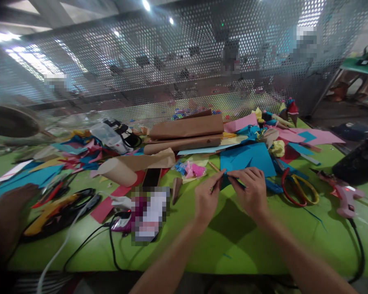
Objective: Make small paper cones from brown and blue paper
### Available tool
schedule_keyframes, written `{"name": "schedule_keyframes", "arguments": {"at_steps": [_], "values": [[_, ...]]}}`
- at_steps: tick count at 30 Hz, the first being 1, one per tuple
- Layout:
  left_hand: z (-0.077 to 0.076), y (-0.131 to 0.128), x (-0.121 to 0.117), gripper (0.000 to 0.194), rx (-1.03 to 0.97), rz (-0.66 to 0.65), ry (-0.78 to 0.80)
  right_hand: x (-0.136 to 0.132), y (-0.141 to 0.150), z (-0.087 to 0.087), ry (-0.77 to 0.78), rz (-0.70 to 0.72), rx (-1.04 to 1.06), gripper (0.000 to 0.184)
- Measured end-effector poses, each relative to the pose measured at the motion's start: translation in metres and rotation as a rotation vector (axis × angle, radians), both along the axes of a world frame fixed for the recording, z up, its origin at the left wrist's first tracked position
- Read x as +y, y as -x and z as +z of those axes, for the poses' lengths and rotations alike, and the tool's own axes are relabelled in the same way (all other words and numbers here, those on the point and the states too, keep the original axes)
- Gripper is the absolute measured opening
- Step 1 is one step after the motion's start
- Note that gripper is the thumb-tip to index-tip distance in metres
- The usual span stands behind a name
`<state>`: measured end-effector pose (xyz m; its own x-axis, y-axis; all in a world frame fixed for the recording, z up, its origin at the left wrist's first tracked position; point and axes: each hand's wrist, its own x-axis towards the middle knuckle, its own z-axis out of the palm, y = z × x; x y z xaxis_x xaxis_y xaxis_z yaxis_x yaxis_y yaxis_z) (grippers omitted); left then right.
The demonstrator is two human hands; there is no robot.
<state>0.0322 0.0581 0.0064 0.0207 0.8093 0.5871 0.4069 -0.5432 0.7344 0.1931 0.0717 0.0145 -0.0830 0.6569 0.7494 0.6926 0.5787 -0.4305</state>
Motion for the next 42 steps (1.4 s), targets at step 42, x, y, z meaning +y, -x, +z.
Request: {"name": "schedule_keyframes", "arguments": {"at_steps": [42], "values": [[0.012,0.005,0.008,0.014,-0.368,-0.100,0.362,0.000,-0.001,0.006,0.245,0.296,0.116,0.009]]}}
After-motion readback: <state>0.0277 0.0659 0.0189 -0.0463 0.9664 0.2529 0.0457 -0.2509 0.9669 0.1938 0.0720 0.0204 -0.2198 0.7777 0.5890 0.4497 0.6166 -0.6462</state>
